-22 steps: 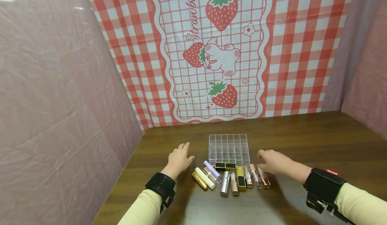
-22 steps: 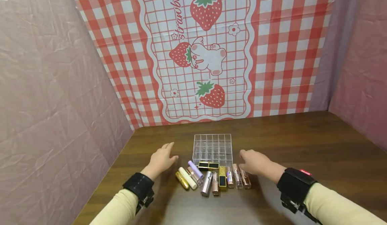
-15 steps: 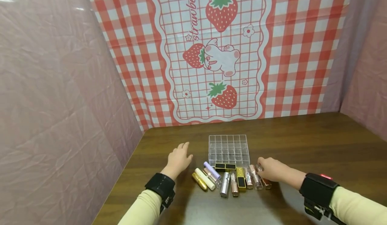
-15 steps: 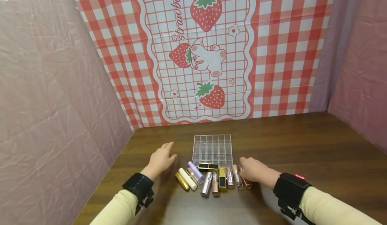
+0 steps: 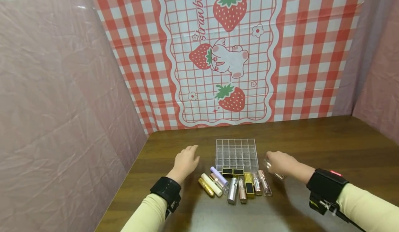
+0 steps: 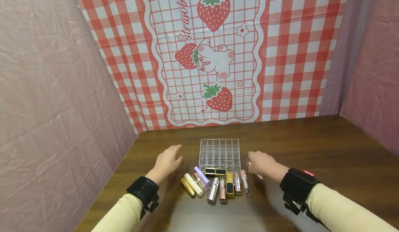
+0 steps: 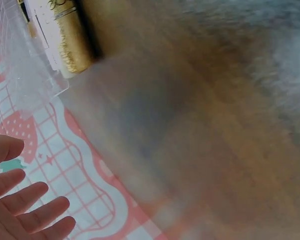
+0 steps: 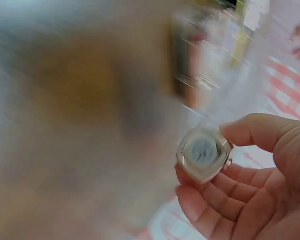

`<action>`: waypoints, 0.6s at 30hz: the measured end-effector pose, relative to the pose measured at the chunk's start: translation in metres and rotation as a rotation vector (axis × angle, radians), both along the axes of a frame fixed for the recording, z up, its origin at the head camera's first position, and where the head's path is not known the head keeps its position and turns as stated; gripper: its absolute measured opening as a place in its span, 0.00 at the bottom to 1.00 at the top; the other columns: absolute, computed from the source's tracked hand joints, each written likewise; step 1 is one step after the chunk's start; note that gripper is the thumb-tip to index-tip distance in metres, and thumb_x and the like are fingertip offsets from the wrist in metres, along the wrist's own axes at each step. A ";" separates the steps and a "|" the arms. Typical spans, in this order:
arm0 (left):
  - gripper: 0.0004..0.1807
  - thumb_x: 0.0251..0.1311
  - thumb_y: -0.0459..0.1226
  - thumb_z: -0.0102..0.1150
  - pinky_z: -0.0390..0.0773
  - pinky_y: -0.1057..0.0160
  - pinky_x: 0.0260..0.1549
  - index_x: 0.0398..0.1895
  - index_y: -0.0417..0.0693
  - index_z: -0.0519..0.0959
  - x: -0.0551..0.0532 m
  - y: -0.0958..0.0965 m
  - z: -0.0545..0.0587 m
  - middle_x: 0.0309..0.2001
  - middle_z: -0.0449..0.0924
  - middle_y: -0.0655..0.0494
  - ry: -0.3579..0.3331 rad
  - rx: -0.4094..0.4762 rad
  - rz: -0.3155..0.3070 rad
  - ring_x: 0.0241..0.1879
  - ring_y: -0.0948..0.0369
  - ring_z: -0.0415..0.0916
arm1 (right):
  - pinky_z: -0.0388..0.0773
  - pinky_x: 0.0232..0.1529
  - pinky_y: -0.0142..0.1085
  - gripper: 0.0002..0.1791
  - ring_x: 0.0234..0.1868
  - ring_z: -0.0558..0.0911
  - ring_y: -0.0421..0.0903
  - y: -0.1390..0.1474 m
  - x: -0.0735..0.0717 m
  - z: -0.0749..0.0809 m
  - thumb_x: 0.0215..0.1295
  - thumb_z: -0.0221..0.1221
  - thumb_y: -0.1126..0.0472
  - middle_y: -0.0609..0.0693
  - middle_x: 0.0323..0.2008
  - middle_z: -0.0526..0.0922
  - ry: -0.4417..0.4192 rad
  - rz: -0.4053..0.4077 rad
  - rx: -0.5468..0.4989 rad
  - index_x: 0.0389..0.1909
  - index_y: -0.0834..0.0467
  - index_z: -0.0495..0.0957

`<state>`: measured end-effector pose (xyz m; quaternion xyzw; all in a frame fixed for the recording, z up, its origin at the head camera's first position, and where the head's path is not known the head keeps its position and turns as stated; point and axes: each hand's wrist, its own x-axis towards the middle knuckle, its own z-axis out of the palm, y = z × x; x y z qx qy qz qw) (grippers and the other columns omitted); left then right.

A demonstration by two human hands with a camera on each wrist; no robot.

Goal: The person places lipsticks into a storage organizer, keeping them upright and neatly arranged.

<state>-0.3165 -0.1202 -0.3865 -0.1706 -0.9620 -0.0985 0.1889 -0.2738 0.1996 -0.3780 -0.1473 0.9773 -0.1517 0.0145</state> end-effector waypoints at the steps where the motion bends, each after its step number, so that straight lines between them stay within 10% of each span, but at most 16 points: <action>1: 0.22 0.54 0.40 0.60 0.77 0.51 0.35 0.53 0.44 0.74 -0.001 0.002 0.002 0.48 0.78 0.46 0.014 -0.002 -0.016 0.42 0.48 0.78 | 0.70 0.22 0.37 0.14 0.24 0.75 0.46 -0.002 -0.003 0.007 0.47 0.57 0.69 0.54 0.26 0.77 0.028 0.007 0.003 0.38 0.68 0.73; 6: 0.22 0.56 0.41 0.59 0.77 0.54 0.39 0.54 0.45 0.74 -0.004 0.017 0.016 0.49 0.78 0.48 0.034 -0.013 -0.120 0.44 0.51 0.78 | 0.63 0.21 0.34 0.19 0.22 0.70 0.43 -0.024 -0.016 0.036 0.52 0.56 0.69 0.51 0.25 0.76 0.117 0.110 0.016 0.47 0.66 0.75; 12: 0.24 0.59 0.48 0.56 0.74 0.58 0.47 0.57 0.49 0.72 -0.003 0.041 0.031 0.52 0.77 0.52 -0.020 -0.030 -0.226 0.50 0.56 0.75 | 0.52 0.22 0.31 0.06 0.21 0.58 0.41 -0.060 -0.025 0.042 0.53 0.55 0.70 0.48 0.21 0.62 0.181 0.234 0.023 0.22 0.57 0.70; 18: 0.28 0.57 0.52 0.55 0.74 0.60 0.46 0.59 0.51 0.71 0.000 0.050 0.038 0.54 0.77 0.55 -0.053 -0.092 -0.283 0.50 0.58 0.76 | 0.54 0.21 0.30 0.06 0.20 0.58 0.41 -0.079 -0.026 0.045 0.55 0.56 0.70 0.50 0.23 0.65 0.173 0.266 0.010 0.22 0.59 0.71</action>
